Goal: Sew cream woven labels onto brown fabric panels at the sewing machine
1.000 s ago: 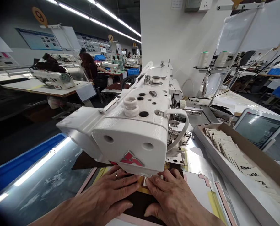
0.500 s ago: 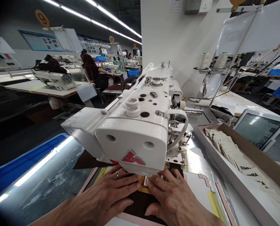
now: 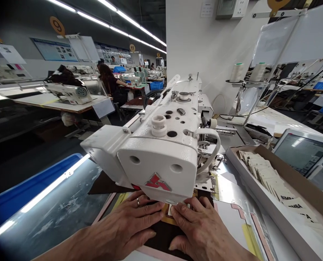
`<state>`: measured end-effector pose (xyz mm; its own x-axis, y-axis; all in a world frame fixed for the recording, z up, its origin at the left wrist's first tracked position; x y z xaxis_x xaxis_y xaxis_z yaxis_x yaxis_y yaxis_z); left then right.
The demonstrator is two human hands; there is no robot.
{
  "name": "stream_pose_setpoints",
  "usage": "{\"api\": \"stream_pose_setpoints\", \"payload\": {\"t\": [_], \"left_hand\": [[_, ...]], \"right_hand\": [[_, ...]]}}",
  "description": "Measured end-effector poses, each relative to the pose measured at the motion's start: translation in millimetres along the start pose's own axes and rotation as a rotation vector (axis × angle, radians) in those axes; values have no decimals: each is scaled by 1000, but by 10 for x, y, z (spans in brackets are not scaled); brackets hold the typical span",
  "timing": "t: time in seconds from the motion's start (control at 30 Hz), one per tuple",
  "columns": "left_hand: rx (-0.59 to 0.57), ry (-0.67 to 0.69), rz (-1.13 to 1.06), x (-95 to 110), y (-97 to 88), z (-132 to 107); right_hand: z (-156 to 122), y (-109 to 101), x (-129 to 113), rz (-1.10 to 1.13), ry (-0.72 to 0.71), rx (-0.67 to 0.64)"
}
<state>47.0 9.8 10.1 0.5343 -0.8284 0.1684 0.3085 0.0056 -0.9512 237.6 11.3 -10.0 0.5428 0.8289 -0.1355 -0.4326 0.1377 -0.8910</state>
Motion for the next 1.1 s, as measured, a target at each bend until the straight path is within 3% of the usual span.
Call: {"api": "stream_pose_setpoints", "payload": {"t": [0.47,0.73,0.9,1.1], "left_hand": [[-19,5,-11,33,-18,23],[22,-3,14,-19,-15,36],[-48,-29,-16,-116,49,101],[-90,-115,-43,-228,134,121]], "right_hand": [[-44,17,-10,-11,4,5],[23,9,58,74,91,-122],[61,43,170,120,165,-226],[70,83,265,121,188,-232]]}}
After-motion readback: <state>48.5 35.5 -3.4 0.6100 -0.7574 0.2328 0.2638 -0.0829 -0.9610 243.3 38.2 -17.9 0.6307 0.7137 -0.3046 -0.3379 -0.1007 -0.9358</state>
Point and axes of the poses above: each hand's wrist, its own z-axis towards the middle knuckle, its own y-axis out of the palm, x = y × z, the point moved 6 cm from there along z, towards the middle knuckle, and after that the axes turned 4 degrees about z, right-handed, at the moved point
